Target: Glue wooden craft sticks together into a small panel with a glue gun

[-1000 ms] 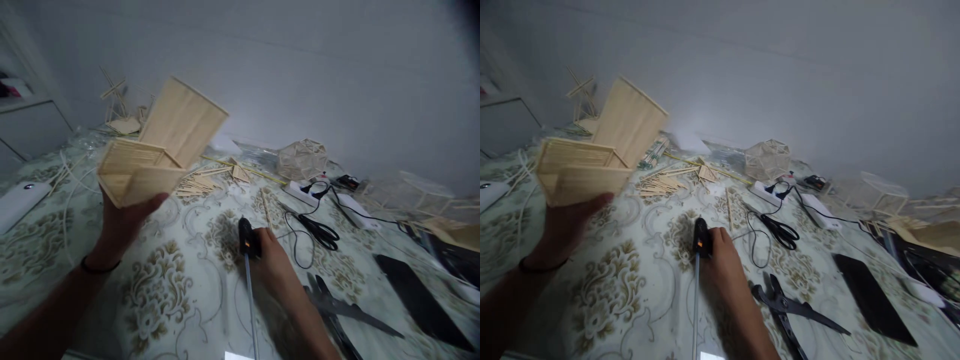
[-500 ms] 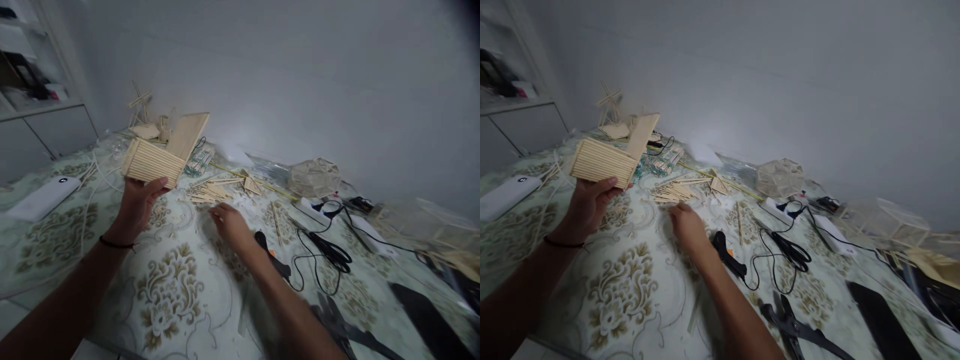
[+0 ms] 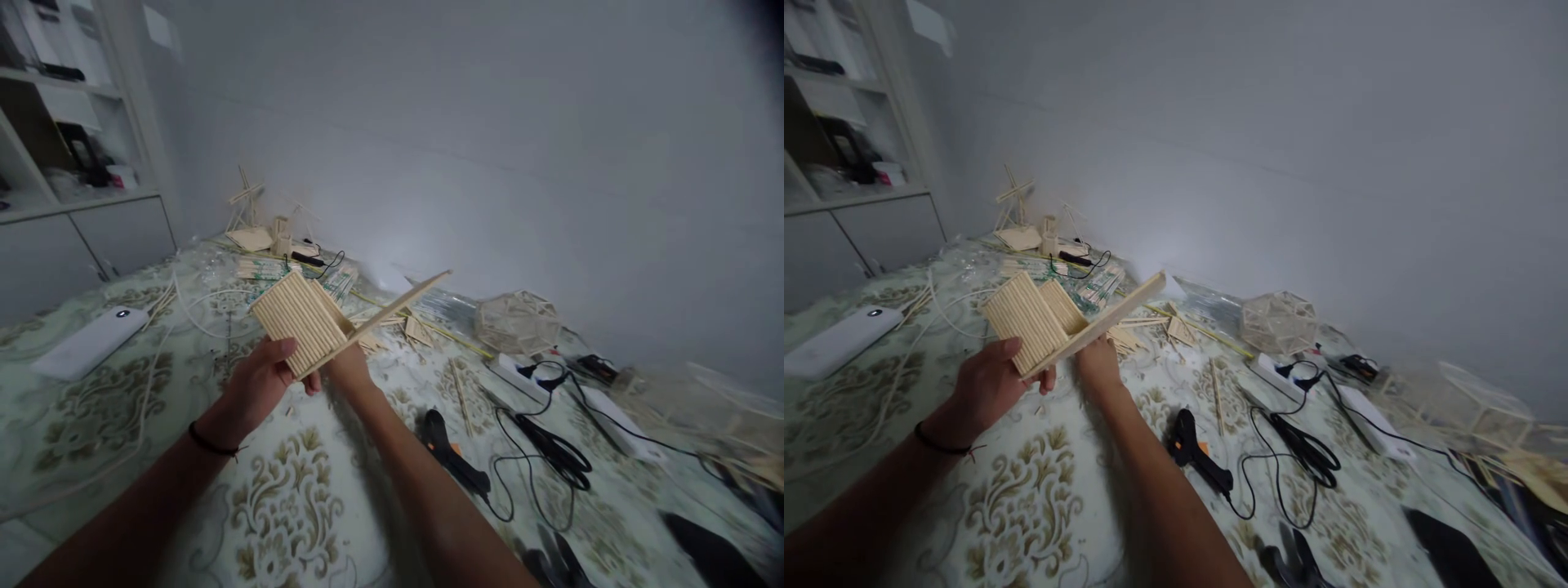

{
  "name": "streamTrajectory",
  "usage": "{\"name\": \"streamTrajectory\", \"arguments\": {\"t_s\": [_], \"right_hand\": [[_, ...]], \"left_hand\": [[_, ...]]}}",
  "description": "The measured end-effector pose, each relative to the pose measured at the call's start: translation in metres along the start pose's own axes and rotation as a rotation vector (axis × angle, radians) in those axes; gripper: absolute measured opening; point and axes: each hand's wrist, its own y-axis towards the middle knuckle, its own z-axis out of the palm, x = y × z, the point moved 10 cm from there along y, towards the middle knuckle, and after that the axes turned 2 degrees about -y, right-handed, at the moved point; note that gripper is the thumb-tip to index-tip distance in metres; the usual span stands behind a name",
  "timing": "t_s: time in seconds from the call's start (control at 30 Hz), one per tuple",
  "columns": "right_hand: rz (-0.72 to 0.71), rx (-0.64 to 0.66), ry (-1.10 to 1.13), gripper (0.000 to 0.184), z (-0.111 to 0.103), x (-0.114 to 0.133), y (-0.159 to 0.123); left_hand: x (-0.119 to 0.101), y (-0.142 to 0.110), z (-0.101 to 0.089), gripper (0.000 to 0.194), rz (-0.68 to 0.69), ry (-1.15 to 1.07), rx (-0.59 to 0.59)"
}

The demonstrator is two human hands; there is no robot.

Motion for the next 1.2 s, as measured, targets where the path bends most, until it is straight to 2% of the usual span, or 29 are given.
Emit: {"name": "streamTrajectory", "arguments": {"t_s": [0.13, 0.23, 0.4, 0.5, 0.57, 0.67, 0.77, 0.87, 1.0, 1.2], "right_hand": [[0.016, -0.093, 0.188, 0.035, -0.007, -0.015, -0.011], [0.071, -0.190, 0.351, 0.035, -0.022, -0.049, -0.026], [0.213, -0.439, 0.647, 0.032, -0.084, -0.131, -0.069], [0.226, -0.574, 0.806, 0.039, -0.132, -0.154, -0.106], [0.226, -0.645, 0.892, 0.048, -0.159, -0.150, -0.133], [0.225, -0.642, 0.989, 0.047, -0.176, -0.114, -0.165], [0.178, -0.532, 1.149, 0.036, -0.166, -0.061, -0.180], [0.149, -0.441, 1.232, 0.033, -0.147, -0.024, -0.182], [0.152, -0.415, 1.251, 0.032, -0.131, -0.013, -0.178], [0.140, -0.439, 1.239, 0.032, -0.131, -0.011, -0.178]], "left_hand": [[-0.005, 0.001, -0.005, 0.033, 0.028, -0.012, -0.026], [-0.002, 0.002, -0.007, 0.038, 0.012, 0.014, -0.042], [0.019, 0.000, -0.003, 0.040, -0.056, 0.132, -0.037], [0.036, -0.005, -0.001, 0.045, -0.097, 0.220, -0.022], [0.046, -0.010, -0.001, 0.052, -0.115, 0.274, -0.013], [0.053, -0.018, -0.001, 0.053, -0.113, 0.335, -0.014], [0.053, -0.025, 0.002, 0.040, -0.079, 0.371, -0.012], [0.049, -0.028, 0.007, 0.034, -0.044, 0.398, 0.000], [0.045, -0.028, 0.010, 0.036, -0.021, 0.416, 0.011], [0.042, -0.029, 0.019, 0.042, -0.009, 0.434, 0.057]]}}
